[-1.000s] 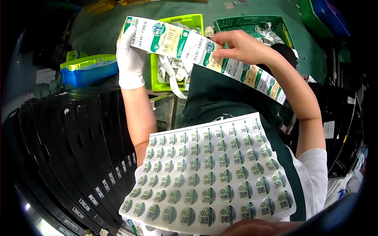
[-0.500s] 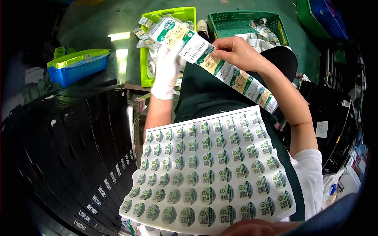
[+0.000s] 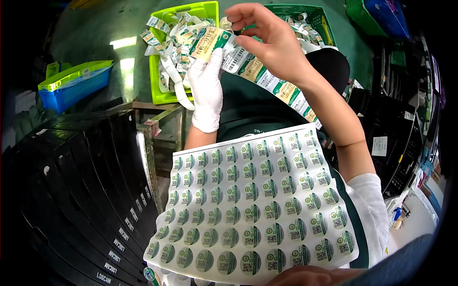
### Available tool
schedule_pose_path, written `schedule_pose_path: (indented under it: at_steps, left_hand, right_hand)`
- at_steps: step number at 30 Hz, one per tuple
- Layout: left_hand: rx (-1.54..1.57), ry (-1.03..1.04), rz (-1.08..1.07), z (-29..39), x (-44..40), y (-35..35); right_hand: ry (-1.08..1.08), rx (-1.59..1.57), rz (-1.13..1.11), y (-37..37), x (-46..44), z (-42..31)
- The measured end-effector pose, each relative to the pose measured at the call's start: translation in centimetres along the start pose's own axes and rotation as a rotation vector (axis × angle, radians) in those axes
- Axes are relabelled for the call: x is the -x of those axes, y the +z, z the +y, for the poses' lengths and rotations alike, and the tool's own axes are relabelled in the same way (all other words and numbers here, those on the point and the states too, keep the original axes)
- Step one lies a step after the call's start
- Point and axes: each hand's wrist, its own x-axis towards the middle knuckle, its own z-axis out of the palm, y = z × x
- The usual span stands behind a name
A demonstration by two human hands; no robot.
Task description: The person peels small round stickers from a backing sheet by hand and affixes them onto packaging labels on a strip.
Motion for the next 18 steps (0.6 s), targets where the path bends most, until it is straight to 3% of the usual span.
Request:
schedule_pose_path:
  at_steps: [8,11,12,14,15,17,18]
  left_hand:
    - [-0.085,0.119,0.006,0.5,0.6,-0.8]
    - [-0.033,0.105,-0.018,-0.1,0.6,-1.3]
    - [0.055,0.094,-0.038,-0.2,0.6,-1.6]
    - [0.277,0.102,-0.053,0.2,1.1,-3.1]
    - [0.356,0.055,-0.157,1.5,1.5,-2.8]
    - [0.589,0.097,-0.175,3.3,1.2,-2.0]
    - [0.474,0.256,-0.16,3.5,1.3,-2.6]
  right_hand:
    - [-0.164,0.171,-0.068,1.7,-0.8,0.3]
    - [-0.384,0.568,0.151,0.7,-1.1,0.6]
    - [-0.285,0.725,0.085,-0.3,-1.7,0.0]
    - [-0.09,0.278,-0.014,-1.6,-1.5,-0.8]
    - [-0.013,0.041,-0.07,-2.7,-1.6,-1.5]
    - [-0.105,-0.361,-0.428,-5.8,1.2,-5.5]
    - [-0.162,-0.5,-0.658,-7.4,2.7,-7.6]
